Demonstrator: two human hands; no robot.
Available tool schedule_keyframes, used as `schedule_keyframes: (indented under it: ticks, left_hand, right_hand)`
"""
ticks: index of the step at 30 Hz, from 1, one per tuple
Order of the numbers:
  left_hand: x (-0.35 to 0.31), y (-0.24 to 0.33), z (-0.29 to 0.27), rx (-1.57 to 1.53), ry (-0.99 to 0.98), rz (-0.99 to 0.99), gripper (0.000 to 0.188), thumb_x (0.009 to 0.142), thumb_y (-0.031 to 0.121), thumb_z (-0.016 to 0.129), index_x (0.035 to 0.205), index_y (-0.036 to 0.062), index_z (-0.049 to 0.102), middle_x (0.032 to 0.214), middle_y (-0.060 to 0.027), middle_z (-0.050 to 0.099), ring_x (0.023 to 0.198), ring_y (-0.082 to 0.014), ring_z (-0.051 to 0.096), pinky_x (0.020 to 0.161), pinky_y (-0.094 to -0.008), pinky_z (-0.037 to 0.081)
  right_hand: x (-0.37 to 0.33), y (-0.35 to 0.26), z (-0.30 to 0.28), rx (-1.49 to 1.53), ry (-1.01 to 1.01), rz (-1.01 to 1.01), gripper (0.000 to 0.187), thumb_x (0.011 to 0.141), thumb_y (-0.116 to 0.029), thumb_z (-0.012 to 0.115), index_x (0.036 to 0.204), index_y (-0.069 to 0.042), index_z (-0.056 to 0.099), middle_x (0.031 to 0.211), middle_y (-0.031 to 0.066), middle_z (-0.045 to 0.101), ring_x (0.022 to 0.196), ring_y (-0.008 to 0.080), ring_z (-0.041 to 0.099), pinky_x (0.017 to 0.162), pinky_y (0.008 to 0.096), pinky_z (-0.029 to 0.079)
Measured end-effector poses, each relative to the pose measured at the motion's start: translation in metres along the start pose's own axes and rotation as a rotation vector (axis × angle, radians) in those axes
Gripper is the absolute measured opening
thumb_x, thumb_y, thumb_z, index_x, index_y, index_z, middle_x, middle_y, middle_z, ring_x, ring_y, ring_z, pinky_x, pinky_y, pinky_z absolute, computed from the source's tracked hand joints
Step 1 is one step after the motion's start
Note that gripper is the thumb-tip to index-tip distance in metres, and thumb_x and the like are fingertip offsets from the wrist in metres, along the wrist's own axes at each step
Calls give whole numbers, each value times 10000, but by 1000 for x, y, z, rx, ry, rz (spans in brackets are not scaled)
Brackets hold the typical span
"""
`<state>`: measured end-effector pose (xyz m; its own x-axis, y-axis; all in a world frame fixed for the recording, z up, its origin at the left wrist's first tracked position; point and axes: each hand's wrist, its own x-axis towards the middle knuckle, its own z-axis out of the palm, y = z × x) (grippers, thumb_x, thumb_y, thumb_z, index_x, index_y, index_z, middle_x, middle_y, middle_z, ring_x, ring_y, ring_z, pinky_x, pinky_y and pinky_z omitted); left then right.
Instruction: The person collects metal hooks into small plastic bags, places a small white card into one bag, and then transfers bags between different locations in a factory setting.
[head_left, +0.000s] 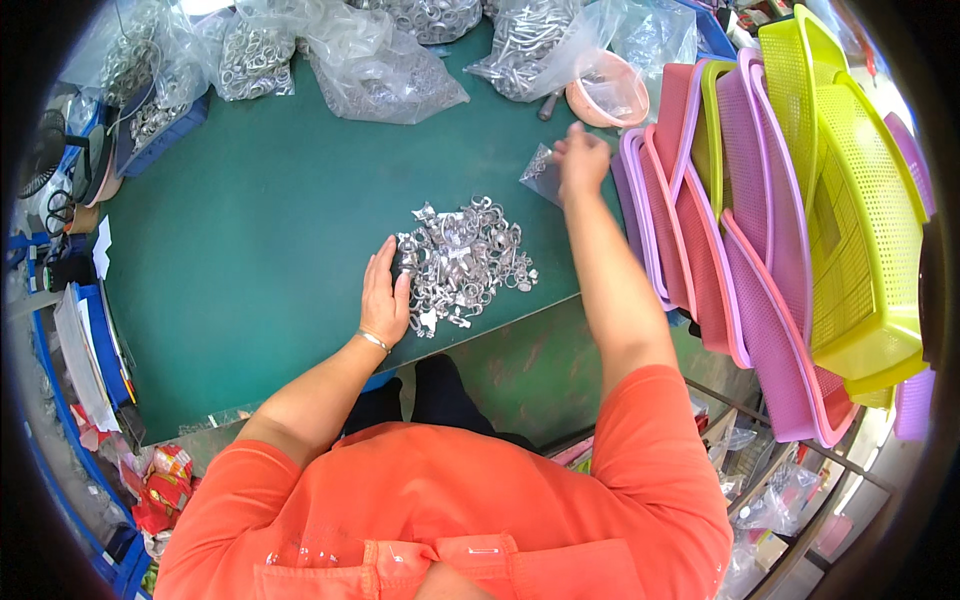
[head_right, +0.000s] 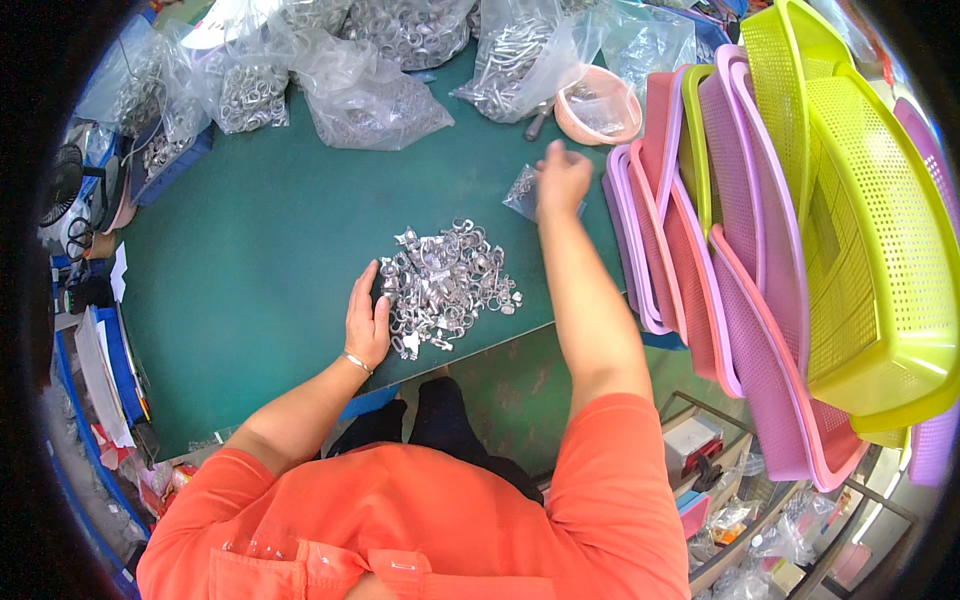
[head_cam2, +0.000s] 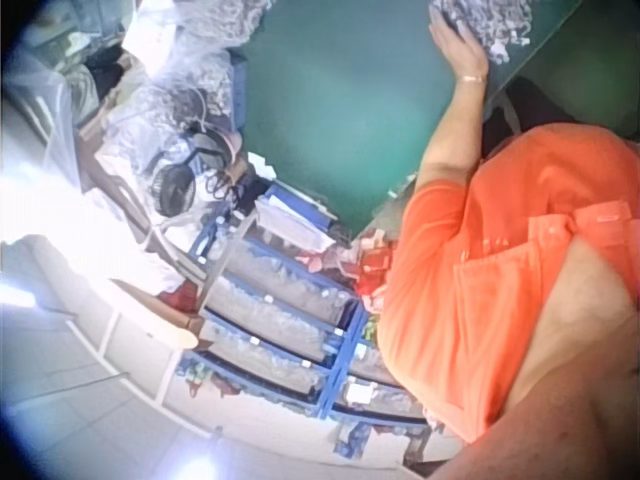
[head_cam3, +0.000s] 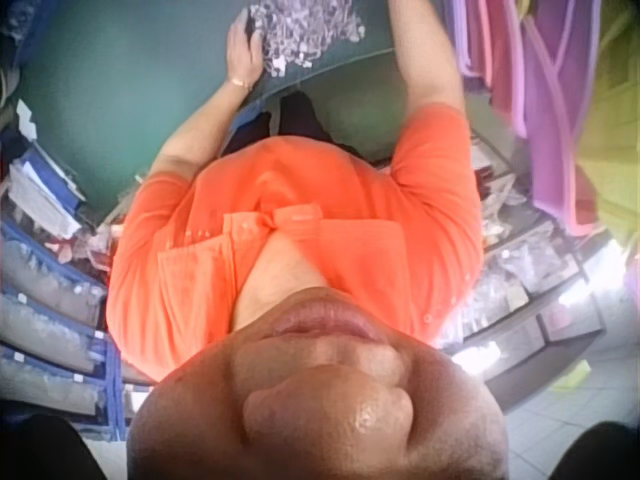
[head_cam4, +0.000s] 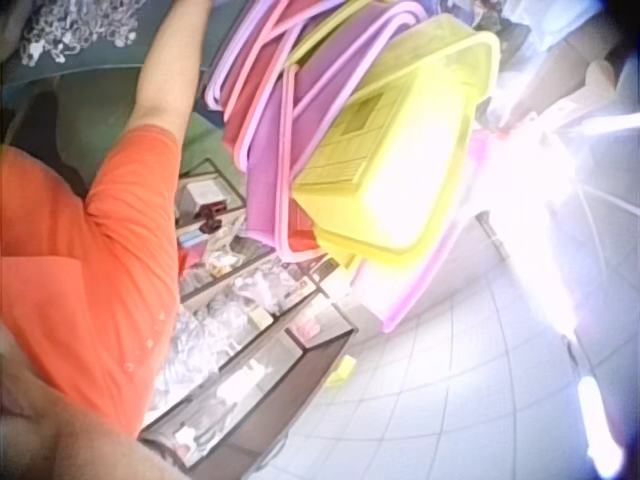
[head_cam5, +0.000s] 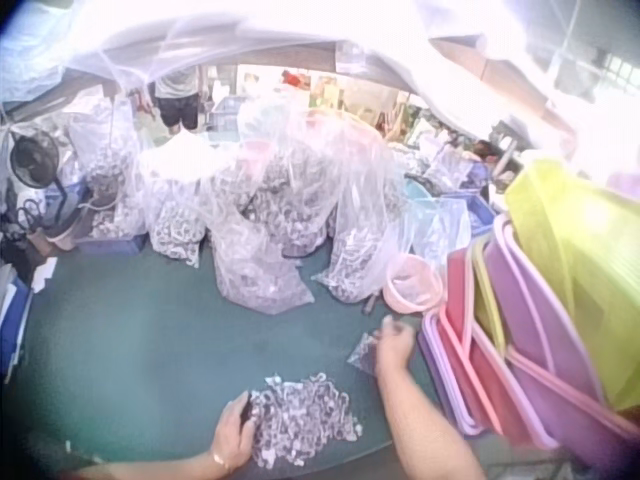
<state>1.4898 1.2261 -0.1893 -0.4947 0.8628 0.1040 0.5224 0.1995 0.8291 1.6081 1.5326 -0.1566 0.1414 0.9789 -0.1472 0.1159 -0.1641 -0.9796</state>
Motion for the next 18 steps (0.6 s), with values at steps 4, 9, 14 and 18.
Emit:
schedule_keyframes:
  ticks: [4,9,14,18]
  left_hand:
    - [4,-2,0,-2,21,46,454,875,149,426,1282,-29,332,1323,-186,381,1212,-350,369,1043,-434,237]
    - [1,-5,3,9,25,68,417,870,145,437,1249,-17,372,1297,-187,412,1194,-345,393,1036,-444,248]
    - [1,-4,0,33,23,42,416,871,155,437,1246,-14,375,1302,-185,407,1196,-342,391,1037,-443,248]
    - [1,-3,-1,26,14,51,416,872,158,436,1245,-16,374,1307,-185,398,1196,-345,390,1037,-446,245]
  right_hand:
    - [65,-23,8,181,21,321,454,881,-360,488,1010,75,465,809,175,543,653,280,608,499,351,521]
    - [115,-1,5,214,2,414,340,864,-50,337,1183,68,342,900,245,562,621,332,604,532,426,516]
    - [94,-34,28,504,185,379,445,796,40,320,1239,31,281,1027,274,518,662,382,620,519,438,532]
    - [52,-38,23,438,249,325,405,814,-5,342,1215,46,320,951,243,569,618,330,636,488,395,538]
